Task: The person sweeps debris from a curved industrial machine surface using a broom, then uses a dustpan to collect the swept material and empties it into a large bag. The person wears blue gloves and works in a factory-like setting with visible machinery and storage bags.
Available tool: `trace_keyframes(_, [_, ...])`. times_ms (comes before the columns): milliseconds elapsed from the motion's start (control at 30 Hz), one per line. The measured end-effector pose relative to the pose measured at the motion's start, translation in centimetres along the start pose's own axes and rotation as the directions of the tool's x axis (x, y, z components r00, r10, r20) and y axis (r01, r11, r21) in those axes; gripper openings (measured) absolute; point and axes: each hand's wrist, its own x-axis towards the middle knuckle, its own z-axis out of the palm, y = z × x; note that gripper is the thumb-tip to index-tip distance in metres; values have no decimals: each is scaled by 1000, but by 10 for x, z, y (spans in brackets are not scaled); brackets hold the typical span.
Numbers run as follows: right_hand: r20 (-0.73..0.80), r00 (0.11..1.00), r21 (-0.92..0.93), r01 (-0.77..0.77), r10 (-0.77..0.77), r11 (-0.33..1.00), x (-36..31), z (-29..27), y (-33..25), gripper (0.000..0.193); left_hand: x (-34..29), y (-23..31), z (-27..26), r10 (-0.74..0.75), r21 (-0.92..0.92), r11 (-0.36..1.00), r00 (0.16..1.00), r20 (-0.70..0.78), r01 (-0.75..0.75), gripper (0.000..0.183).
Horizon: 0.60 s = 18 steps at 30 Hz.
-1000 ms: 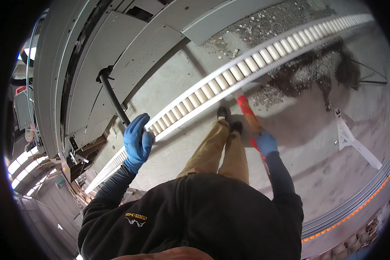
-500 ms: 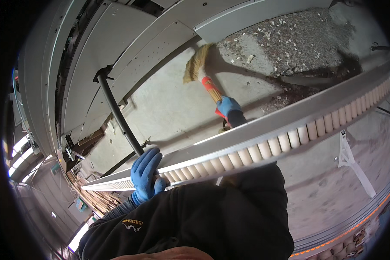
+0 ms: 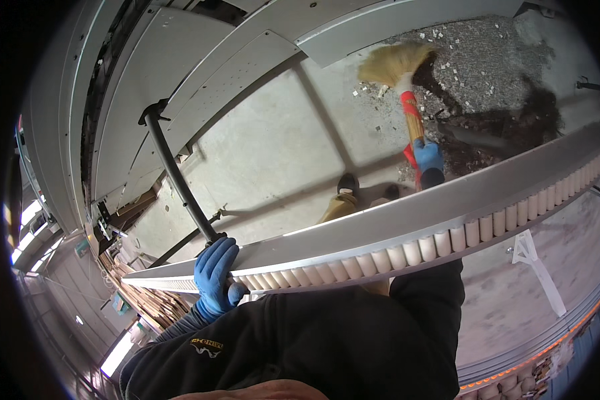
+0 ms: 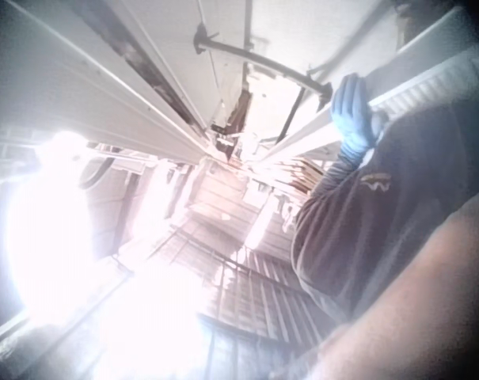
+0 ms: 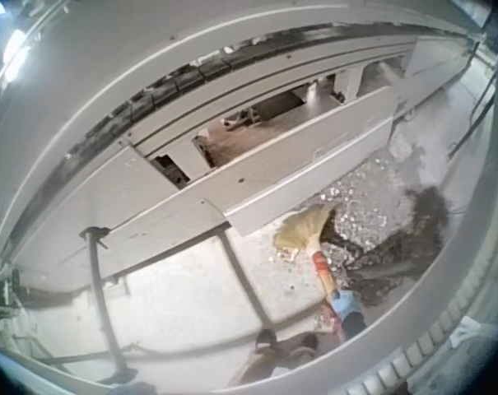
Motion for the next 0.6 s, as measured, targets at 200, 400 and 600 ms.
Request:
trace_keyframes(200, [-33,990,13,-139,139,990,-58,-50,-19,41,-1,4,1,-1,10,1000,1000,-19,1,75])
trace_keyframes(400, [177,983,294,-105,54,950,-143,-37,-47,45,-1,5,3,-1,1,1000,999,-37,1,74])
trace_keyframes(600, [264,964,117,13,-44,993,-132,23,-78,43,-3,6,5,-20,32,999,999,-39,22,71])
